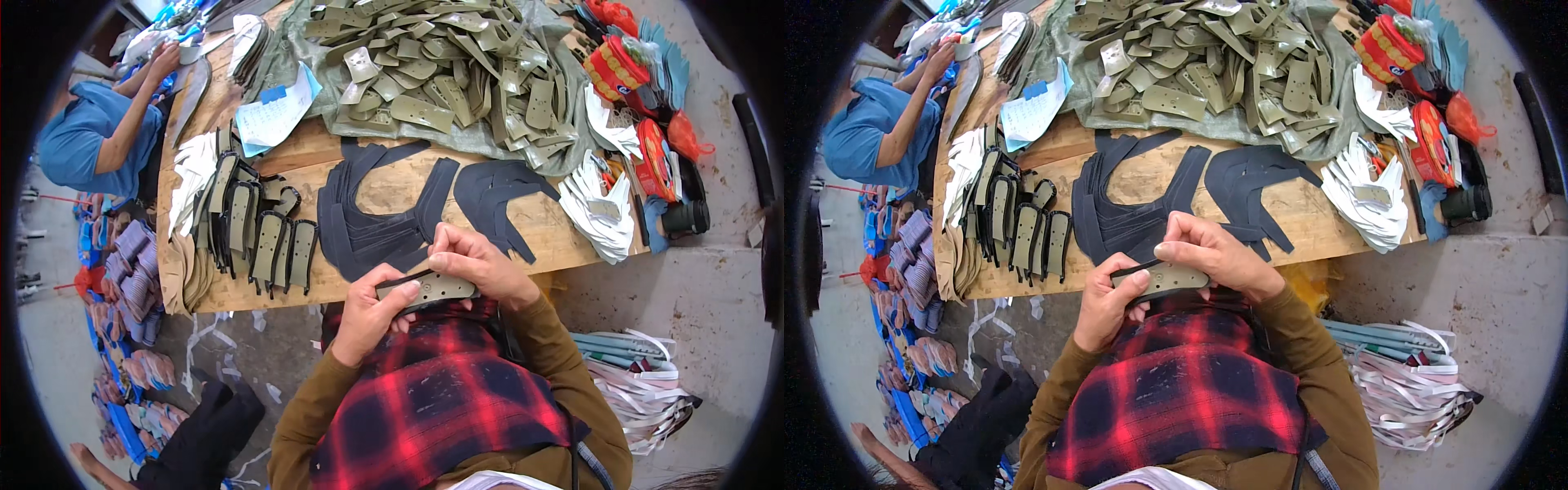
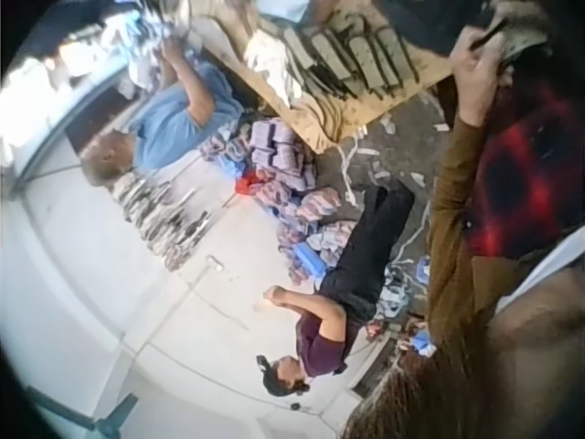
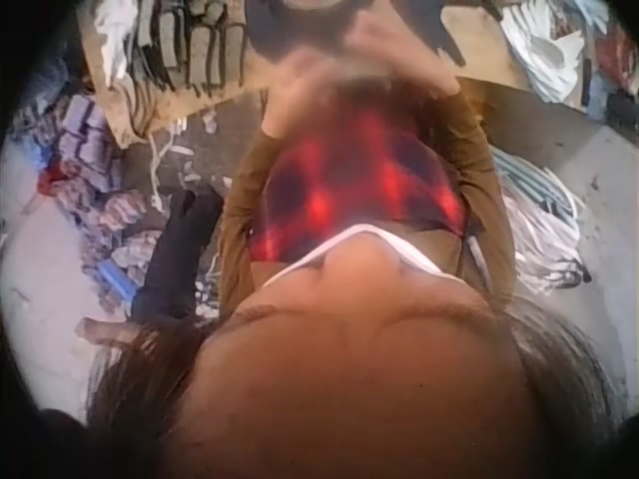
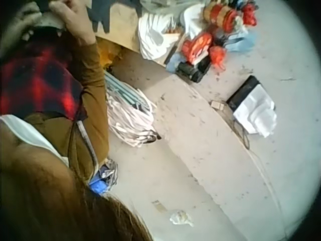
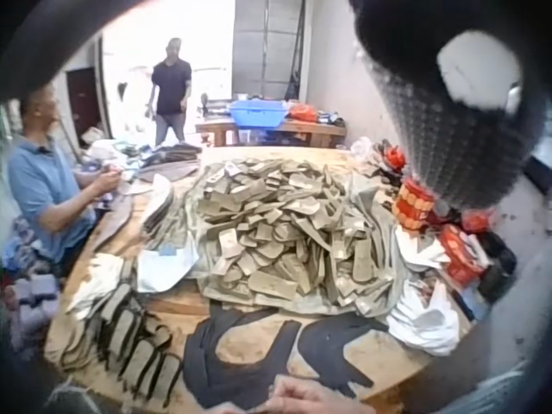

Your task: The person assembles shoe components by hand at a cluttered workbench. They repeatedly pick up a black rubber piece and a beige fabric piece, align them, and press them together to form a unit. The person places the finished units on the table and continues the process with new parts.

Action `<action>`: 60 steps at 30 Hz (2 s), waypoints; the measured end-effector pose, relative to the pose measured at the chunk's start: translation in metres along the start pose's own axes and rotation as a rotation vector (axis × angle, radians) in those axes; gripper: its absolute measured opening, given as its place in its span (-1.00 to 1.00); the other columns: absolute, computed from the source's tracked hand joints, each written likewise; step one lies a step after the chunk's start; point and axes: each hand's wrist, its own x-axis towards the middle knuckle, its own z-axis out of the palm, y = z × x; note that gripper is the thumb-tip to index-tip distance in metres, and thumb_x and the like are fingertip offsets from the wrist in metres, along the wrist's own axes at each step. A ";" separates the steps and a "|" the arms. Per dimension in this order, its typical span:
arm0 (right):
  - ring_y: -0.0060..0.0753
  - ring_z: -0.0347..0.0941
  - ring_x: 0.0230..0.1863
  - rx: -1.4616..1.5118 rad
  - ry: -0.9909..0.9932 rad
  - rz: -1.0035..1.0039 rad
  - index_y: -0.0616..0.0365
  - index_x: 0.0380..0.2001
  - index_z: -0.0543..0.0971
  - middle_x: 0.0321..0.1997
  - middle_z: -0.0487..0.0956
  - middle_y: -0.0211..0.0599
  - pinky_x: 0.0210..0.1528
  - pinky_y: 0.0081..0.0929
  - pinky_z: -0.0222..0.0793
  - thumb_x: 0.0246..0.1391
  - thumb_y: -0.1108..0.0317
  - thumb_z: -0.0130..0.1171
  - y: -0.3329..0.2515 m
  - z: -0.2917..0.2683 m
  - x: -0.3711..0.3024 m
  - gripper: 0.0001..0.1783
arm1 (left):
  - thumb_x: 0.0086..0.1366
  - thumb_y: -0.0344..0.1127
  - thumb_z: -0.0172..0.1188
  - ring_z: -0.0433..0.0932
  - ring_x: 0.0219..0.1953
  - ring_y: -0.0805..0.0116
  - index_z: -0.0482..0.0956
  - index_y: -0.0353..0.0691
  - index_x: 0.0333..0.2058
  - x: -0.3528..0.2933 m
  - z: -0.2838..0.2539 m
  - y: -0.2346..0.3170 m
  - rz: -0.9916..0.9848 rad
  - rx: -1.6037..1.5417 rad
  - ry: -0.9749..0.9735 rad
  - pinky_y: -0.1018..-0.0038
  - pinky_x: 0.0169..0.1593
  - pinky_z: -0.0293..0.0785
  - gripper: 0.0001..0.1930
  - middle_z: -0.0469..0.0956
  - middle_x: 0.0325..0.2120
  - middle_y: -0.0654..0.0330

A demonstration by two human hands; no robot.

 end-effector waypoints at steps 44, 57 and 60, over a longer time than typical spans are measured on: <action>-0.24 0.44 0.09 0.291 0.006 -0.387 0.23 0.32 0.14 0.13 0.44 -0.04 0.18 -0.30 0.35 0.29 -0.31 -0.22 0.044 0.023 0.020 -0.14 | -0.01 -0.27 0.52 0.54 -0.20 0.51 0.47 -0.34 0.03 0.018 0.015 -0.021 0.030 -0.240 -0.099 0.58 -0.14 0.49 -0.36 0.55 -0.18 0.33; -0.29 0.49 0.07 0.308 0.035 -0.240 0.22 -0.08 0.47 -0.10 0.58 -0.14 0.19 -0.31 0.36 0.37 0.08 -0.05 0.030 0.023 0.021 -0.62 | 0.12 -0.15 0.43 0.58 -0.56 0.33 0.48 -0.36 -0.03 0.031 0.018 -0.025 0.398 0.110 -0.036 0.52 -0.40 0.51 -0.47 0.59 -0.51 0.18; -0.39 0.42 0.12 0.461 0.003 -0.286 0.19 -0.13 0.44 -0.03 0.53 -0.23 0.22 -0.39 0.28 0.37 0.10 -0.05 0.020 0.027 0.017 -0.66 | 0.25 0.06 0.30 0.30 -0.73 0.56 0.48 -0.29 -0.11 0.035 -0.003 -0.048 -0.125 -1.052 -0.616 0.65 -0.57 0.20 -0.50 0.36 -0.70 0.37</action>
